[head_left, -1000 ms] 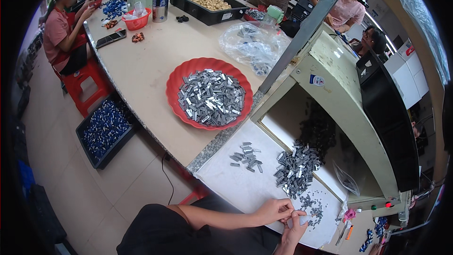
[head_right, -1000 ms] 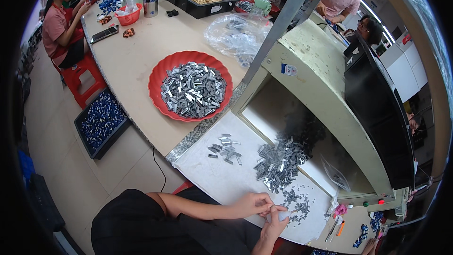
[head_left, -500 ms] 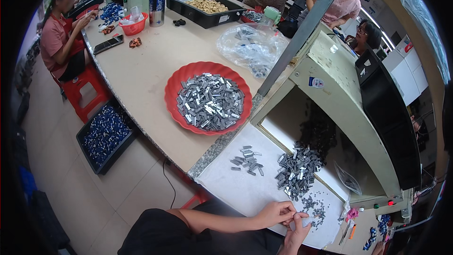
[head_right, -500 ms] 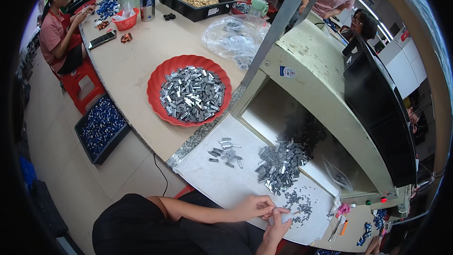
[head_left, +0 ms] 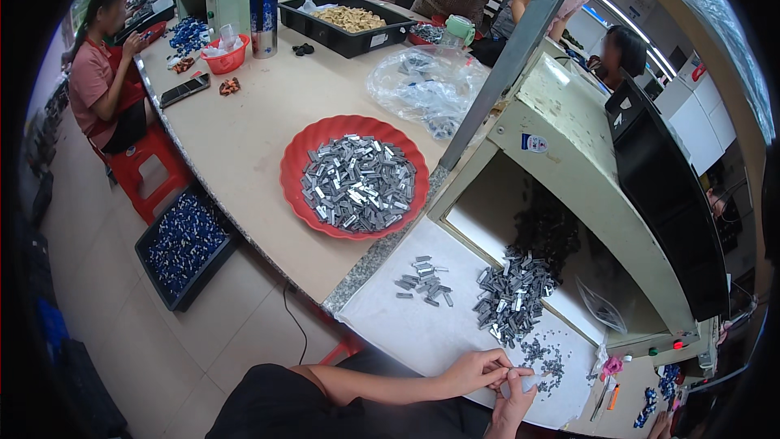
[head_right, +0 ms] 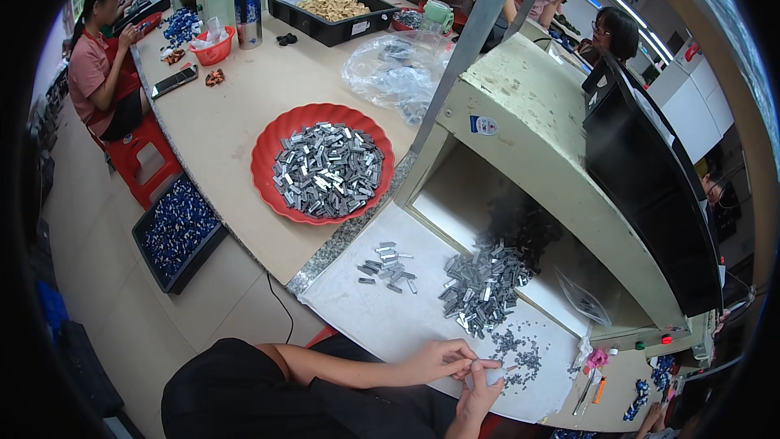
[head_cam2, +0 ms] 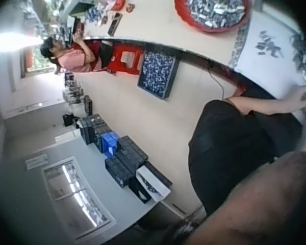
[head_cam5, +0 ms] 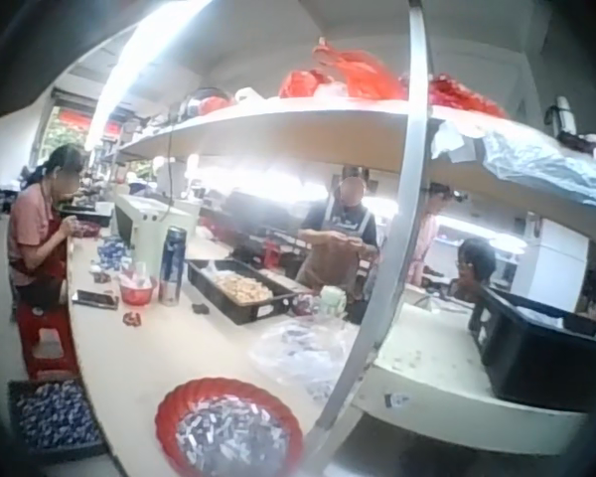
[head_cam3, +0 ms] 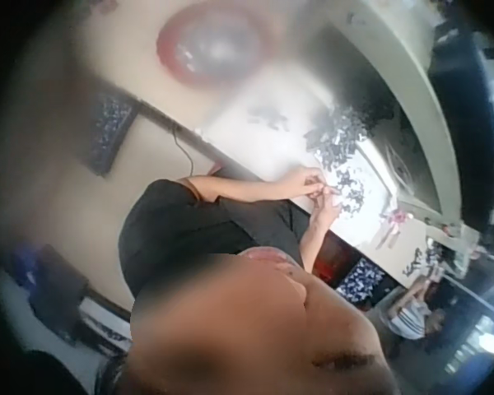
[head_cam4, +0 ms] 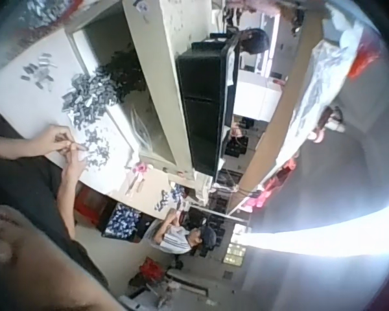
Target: The person applies adhesive from a bottle to small electronic components, then assembles them by hand.
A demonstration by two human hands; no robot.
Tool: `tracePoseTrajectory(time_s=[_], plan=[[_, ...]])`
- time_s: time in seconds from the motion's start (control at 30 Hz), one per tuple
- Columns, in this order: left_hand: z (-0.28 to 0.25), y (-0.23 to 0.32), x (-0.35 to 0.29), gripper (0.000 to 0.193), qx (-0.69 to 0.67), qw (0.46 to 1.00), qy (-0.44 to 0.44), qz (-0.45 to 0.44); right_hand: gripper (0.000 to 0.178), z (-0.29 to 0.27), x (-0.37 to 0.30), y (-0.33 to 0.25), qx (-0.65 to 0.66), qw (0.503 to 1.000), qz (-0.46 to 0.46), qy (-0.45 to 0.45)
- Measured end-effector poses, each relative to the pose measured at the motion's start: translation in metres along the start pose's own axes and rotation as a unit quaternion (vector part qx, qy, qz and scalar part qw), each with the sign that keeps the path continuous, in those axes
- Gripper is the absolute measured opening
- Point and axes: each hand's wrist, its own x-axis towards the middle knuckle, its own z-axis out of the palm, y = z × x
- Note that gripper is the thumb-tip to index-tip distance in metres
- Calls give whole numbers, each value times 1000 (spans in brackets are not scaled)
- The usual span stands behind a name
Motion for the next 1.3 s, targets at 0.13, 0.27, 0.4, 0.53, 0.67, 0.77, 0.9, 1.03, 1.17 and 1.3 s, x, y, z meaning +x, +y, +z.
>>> tracePoseTrajectory(time_s=[0.13, 0.27, 0.4, 0.53, 0.67, 0.77, 0.9, 1.03, 1.17, 1.3], plan=[[-1, -3, 0, 13, -2, 1000, 4, 4, 9, 0, 1, 2, 1, 1000, -2, 12], [-3, 2, 2, 12, 14, 1000, 5, 7, 9, 1, 3, 4, 4, 1000, -7, 10], [-5, 3, 1, 12, 4, 1000, -3, 6, 9, 3, 4, 5, 15, 1000, -3, -4], [-2, 3, 0, 12, -8, 1000, 3, 19, 9, 1, 3, 2, 8, 1000, 3, 3], [-1, -1, -5, 12, -37, 999, -8, 9, 9, -1, -1, 0, 7, 1000, 6, -19], [0, -4, -4, 12, -46, 998, -33, 6, 10, -3, -3, -2, 11, 1000, 23, -15], [-2, 5, -3, 12, -8, 1000, 14, 7, 8, 4, -1, -2, -41, 999, 9, 25], [-4, 11, 2, 12, 26, 997, 76, 20, 6, 13, 2, -4, -56, 998, -38, 5], [-4, 11, 5, 15, 113, 990, 79, 2, 7, 14, -1, -7, -89, 993, -69, 17], [1, 9, 4, 18, 178, 977, 91, 71, 7, 6, -5, -5, -78, 993, -85, 12]])
